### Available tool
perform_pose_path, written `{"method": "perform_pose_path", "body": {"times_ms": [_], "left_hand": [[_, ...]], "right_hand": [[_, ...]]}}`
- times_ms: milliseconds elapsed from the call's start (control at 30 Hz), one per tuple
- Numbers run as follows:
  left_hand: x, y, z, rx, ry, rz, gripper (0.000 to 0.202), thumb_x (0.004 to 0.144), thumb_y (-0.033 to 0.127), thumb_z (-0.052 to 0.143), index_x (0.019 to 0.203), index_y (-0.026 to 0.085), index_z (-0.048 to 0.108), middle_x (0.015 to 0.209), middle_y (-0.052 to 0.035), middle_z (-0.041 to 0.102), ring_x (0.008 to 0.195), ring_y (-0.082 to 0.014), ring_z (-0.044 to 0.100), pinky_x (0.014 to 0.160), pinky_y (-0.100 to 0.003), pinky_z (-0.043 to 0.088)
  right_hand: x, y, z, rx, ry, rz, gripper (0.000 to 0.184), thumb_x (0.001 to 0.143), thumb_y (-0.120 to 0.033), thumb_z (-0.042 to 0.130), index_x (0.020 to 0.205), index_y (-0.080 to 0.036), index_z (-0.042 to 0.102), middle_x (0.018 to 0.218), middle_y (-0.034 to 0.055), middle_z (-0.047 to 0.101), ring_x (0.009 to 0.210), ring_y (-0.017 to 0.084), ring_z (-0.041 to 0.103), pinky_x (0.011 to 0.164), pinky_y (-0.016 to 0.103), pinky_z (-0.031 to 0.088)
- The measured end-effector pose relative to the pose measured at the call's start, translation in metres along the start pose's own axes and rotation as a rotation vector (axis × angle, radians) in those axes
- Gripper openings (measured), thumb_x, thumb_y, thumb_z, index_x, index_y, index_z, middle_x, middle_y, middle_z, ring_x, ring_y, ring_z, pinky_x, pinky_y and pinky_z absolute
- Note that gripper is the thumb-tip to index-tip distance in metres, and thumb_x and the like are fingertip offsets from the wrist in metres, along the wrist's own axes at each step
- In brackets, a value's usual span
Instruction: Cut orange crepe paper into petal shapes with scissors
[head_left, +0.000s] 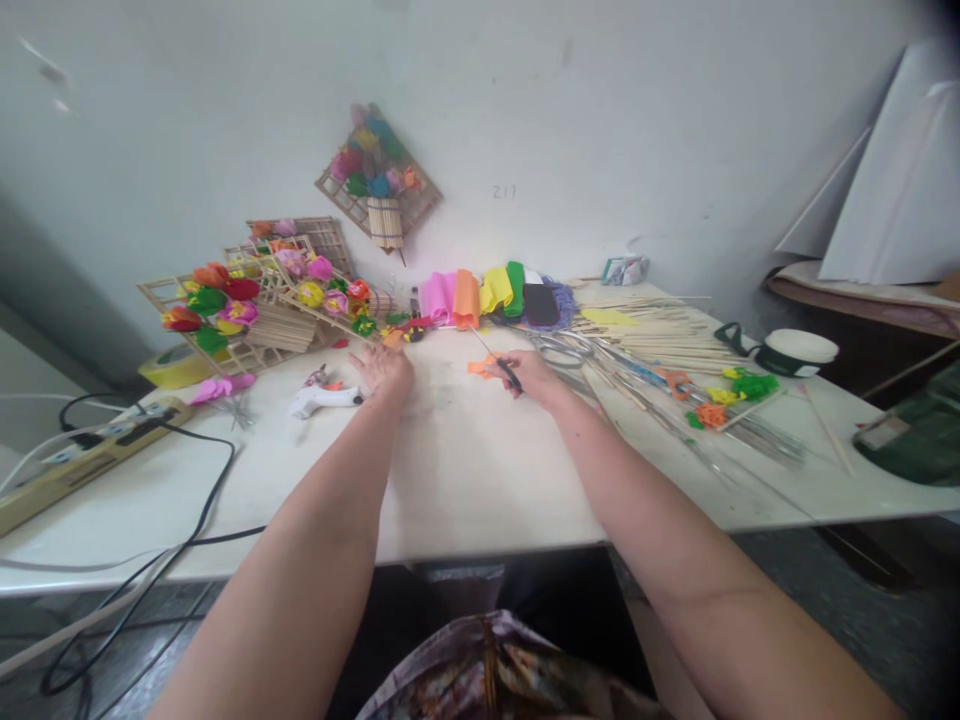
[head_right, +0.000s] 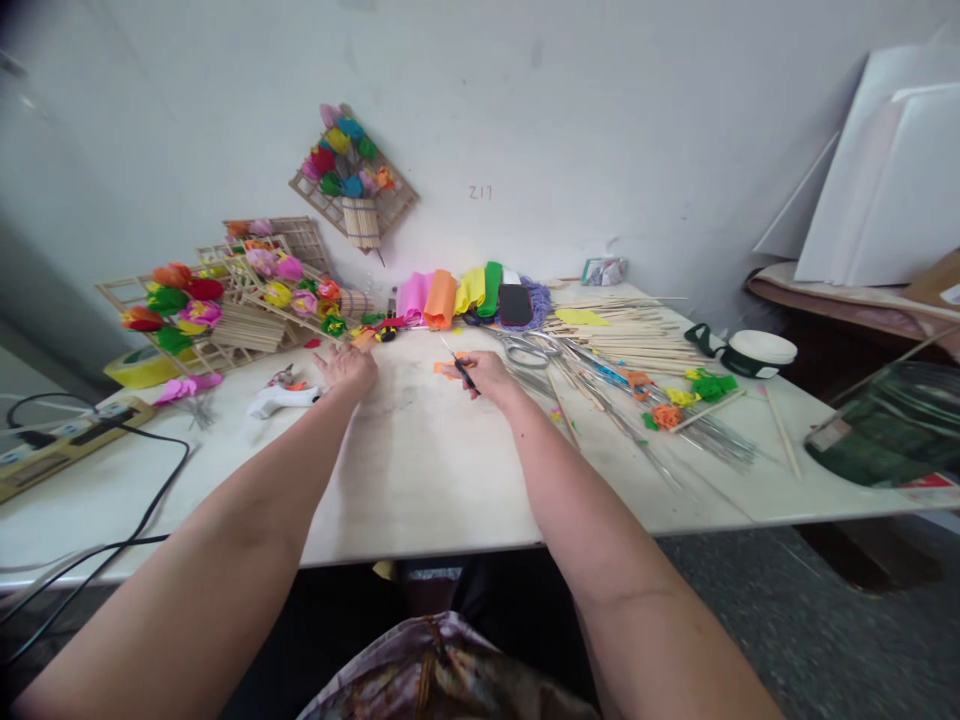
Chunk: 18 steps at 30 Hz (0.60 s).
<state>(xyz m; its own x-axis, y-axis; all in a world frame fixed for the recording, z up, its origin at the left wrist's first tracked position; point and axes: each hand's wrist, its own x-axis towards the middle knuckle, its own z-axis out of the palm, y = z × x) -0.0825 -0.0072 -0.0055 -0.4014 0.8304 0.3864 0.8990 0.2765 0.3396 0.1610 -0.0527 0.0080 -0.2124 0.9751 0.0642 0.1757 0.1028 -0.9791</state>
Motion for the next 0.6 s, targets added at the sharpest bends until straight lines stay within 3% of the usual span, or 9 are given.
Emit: {"method": "perform_pose_path", "body": {"times_ms": [133, 333, 467, 600], "left_hand": [[0.008, 0.012, -0.017, -0.005, 0.077, 0.114, 0.039, 0.081, 0.021, 0.037, 0.105, 0.009, 0.066, 0.114, -0.0223, 0.060, 0.127, -0.0371, 0.033, 0.106, -0.061, 0.005], [0.007, 0.032, -0.037, -0.090, 0.068, 0.011, 0.035, 0.080, 0.019, 0.038, 0.085, 0.007, 0.071, 0.091, -0.0251, 0.066, 0.103, -0.0392, 0.052, 0.083, -0.054, 0.039], [-0.017, 0.040, -0.036, -0.210, 0.146, 0.489, 0.038, 0.087, 0.025, 0.034, 0.085, 0.017, 0.071, 0.103, -0.0121, 0.068, 0.100, -0.0286, 0.053, 0.086, -0.043, 0.040], [-0.047, 0.049, -0.029, -0.202, 0.167, 0.873, 0.031, 0.089, 0.025, 0.038, 0.093, 0.021, 0.068, 0.111, -0.0066, 0.066, 0.108, -0.0266, 0.049, 0.092, -0.044, 0.034]], "right_hand": [[0.001, 0.000, 0.001, 0.011, 0.006, 0.010, 0.030, 0.062, -0.037, 0.078, 0.068, -0.013, 0.060, 0.041, -0.0060, 0.049, 0.032, 0.004, 0.039, 0.030, 0.016, 0.034], [0.005, 0.004, 0.001, 0.100, 0.020, 0.016, 0.021, 0.064, -0.026, 0.076, 0.071, -0.013, 0.061, 0.045, -0.0049, 0.053, 0.034, 0.004, 0.043, 0.031, 0.015, 0.036], [0.011, 0.009, 0.000, 0.248, 0.074, 0.057, 0.027, 0.063, -0.019, 0.076, 0.085, -0.015, 0.059, 0.059, -0.0012, 0.063, 0.044, 0.007, 0.056, 0.030, 0.013, 0.028], [0.014, 0.008, -0.003, 0.359, 0.181, 0.080, 0.034, 0.065, -0.022, 0.075, 0.092, -0.017, 0.055, 0.064, -0.0003, 0.066, 0.046, 0.009, 0.058, 0.029, 0.013, 0.022]]}}
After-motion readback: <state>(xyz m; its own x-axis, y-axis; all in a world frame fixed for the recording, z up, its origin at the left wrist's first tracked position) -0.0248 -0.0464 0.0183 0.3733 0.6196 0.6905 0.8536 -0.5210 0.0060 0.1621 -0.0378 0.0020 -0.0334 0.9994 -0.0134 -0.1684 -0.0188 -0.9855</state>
